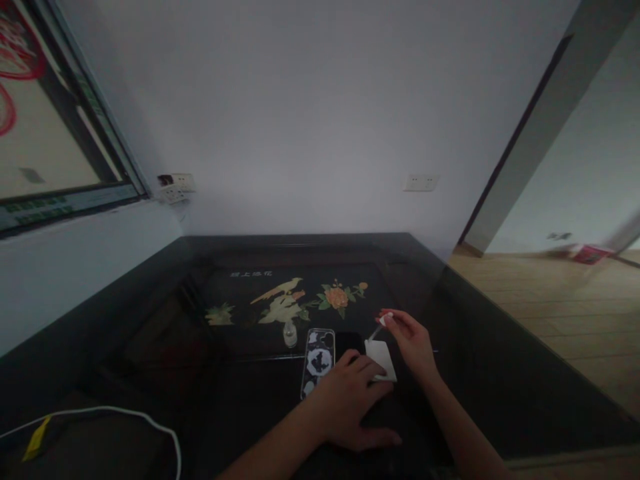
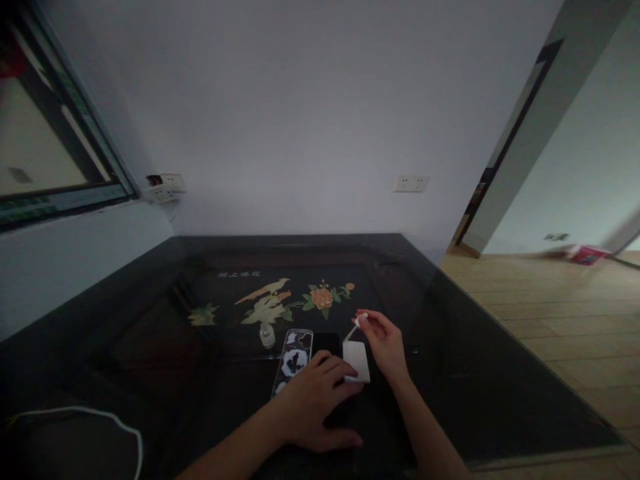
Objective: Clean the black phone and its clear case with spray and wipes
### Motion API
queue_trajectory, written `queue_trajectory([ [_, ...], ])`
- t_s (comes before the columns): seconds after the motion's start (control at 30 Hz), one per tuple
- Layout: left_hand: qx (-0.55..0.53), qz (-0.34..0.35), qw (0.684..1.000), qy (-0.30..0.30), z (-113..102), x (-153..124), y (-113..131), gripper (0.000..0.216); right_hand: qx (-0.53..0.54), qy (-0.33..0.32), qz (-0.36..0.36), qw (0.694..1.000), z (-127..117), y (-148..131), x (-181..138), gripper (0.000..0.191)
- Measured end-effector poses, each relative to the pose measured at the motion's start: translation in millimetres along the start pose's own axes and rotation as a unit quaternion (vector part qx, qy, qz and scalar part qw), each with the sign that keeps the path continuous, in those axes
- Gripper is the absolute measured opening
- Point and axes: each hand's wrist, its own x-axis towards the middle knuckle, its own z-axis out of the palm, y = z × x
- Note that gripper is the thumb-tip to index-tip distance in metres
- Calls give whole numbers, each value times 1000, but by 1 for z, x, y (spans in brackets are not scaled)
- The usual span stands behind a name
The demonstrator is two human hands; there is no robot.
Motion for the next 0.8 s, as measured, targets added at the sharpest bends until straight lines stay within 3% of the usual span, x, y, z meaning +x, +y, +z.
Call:
queue_trajectory([
  [0.1,-41,-44,990,127,-15,-10,-19,59,0,4,3,1000,-1,-2,0,42],
  [0.2,-88,-165,934,303,-32,-27,-45,60,2,8,2,1000,0,-4,0,40],
  [0.27,-83,-247,894,363,-44,-37,-61,52,6,11,2,1000,2,-5,0,41],
  [0.4,-39,-278,907,313,-64,-51,-81,35,9,6,1,1000,8,-8,1,42],
  [0.63,-33,-305,927,214,-71,-72,-102,52,1,-15,-26,1000,20,-29,1,40],
  [0.8,-92,-361,914,158,-65,-84,-114,62,25,-32,-33,999,39,-43,7,36],
])
